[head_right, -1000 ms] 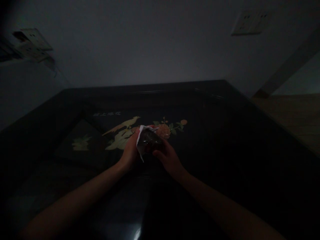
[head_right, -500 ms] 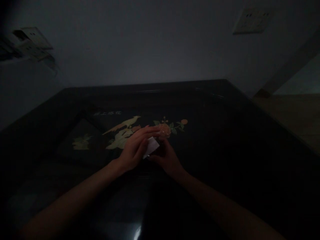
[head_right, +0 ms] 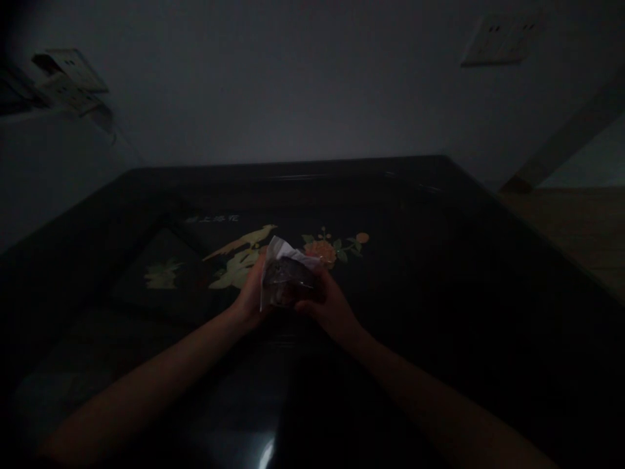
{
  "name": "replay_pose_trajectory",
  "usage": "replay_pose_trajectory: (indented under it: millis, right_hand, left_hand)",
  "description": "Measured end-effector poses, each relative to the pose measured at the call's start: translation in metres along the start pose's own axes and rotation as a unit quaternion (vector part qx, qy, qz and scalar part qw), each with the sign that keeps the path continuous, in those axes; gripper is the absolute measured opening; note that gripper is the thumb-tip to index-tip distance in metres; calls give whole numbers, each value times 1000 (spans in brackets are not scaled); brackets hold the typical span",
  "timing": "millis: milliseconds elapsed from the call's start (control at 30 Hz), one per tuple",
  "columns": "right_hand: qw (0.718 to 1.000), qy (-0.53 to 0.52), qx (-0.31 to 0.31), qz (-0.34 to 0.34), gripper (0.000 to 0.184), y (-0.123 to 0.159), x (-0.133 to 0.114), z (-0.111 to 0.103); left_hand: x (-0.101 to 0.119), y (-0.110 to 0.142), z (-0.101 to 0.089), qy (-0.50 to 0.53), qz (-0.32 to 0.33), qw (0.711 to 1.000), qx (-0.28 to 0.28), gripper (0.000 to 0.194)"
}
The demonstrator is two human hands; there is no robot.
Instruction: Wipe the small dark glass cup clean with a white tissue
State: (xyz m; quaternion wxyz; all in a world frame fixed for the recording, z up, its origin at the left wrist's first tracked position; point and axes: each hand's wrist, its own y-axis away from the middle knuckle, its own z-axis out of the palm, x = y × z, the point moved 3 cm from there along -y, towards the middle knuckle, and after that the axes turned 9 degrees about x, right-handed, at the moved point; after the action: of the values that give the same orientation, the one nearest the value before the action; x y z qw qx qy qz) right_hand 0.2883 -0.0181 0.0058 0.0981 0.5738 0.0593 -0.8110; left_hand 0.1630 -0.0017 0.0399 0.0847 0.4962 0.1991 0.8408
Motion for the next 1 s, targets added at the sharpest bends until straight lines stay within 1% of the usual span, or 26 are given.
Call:
replay_pose_trajectory:
  millis: [67,100,133,167,233,300,333,367,400,433,467,500,533,567,600,633,700,733,800,833,900,933,967,1000]
  right_hand:
    - [1000,0,11,-3,62,-1,1,-2]
    - [1000,-1,15,-2,63,-2,2,-3]
    - [1000,1,19,1,62,-1,2,-3]
    - [1000,5,23,4,62,-1,2,-4]
    - [999,19,30,1,60,0,0,-4]
    - [999,39,36,-13,57,0,-3,-3]
    - [998,49,40,-23,55,1,-5,-3]
    - [997,59,45,-32,53,1,-7,-2]
    - [996,67,51,-40,51,1,-8,-2]
    - [995,72,55,-46,50,1,-9,-1]
    - [994,77,57,-48,49,1,-9,-1]
    - [994,78,55,-47,49,2,-8,-1]
    - [995,76,52,-43,50,2,-7,-1]
    - [995,73,48,-39,51,3,-6,-1]
    - [996,71,44,-35,53,3,-6,-2]
    - [996,71,41,-30,54,4,-5,-2]
    - [997,68,33,-24,57,5,-5,-1]
    - [997,64,28,-22,59,6,-5,-1]
    - [999,47,17,-20,63,6,-6,1]
    - [999,39,12,-20,66,5,-7,1]
    - [999,36,1,-19,69,4,-7,2]
    - [999,39,-4,-17,71,4,-7,2]
    - [999,42,-8,-14,71,4,-6,2]
    - [999,44,-10,-13,71,3,-5,2]
  left_hand:
    - [-1,3,-3,-47,80,996,8,38]
    - [1,5,-3,-88,138,986,0,38]
    - [3,8,-3,-134,199,971,-12,37]
    - [6,11,-3,-182,265,947,-28,38]
    - [12,19,-1,-263,391,880,-62,38]
    - [17,26,3,-323,501,797,-101,36]
    - [19,30,5,-350,544,753,-120,34]
    - [20,32,6,-374,575,715,-136,32]
    - [20,34,8,-392,594,687,-148,31]
    - [21,35,9,-405,602,670,-158,30]
    - [22,36,10,-409,600,667,-163,30]
    - [24,36,10,-406,591,677,-165,29]
    - [25,36,11,-398,573,697,-163,30]
    - [26,35,11,-389,547,725,-156,31]
    - [26,33,10,-379,509,760,-143,32]
    - [26,29,9,-365,460,800,-124,34]
    - [24,21,5,-321,340,880,-81,35]
    - [22,18,3,-287,283,913,-60,32]
    - [19,11,2,-204,182,961,-30,26]
    - [17,8,2,-162,129,978,-30,24]
    - [11,5,4,-87,19,995,-51,24]
    - [7,4,6,-55,-30,996,-62,24]
    - [4,4,6,-27,-66,995,-68,25]
    - [2,4,6,-5,-84,994,-64,25]
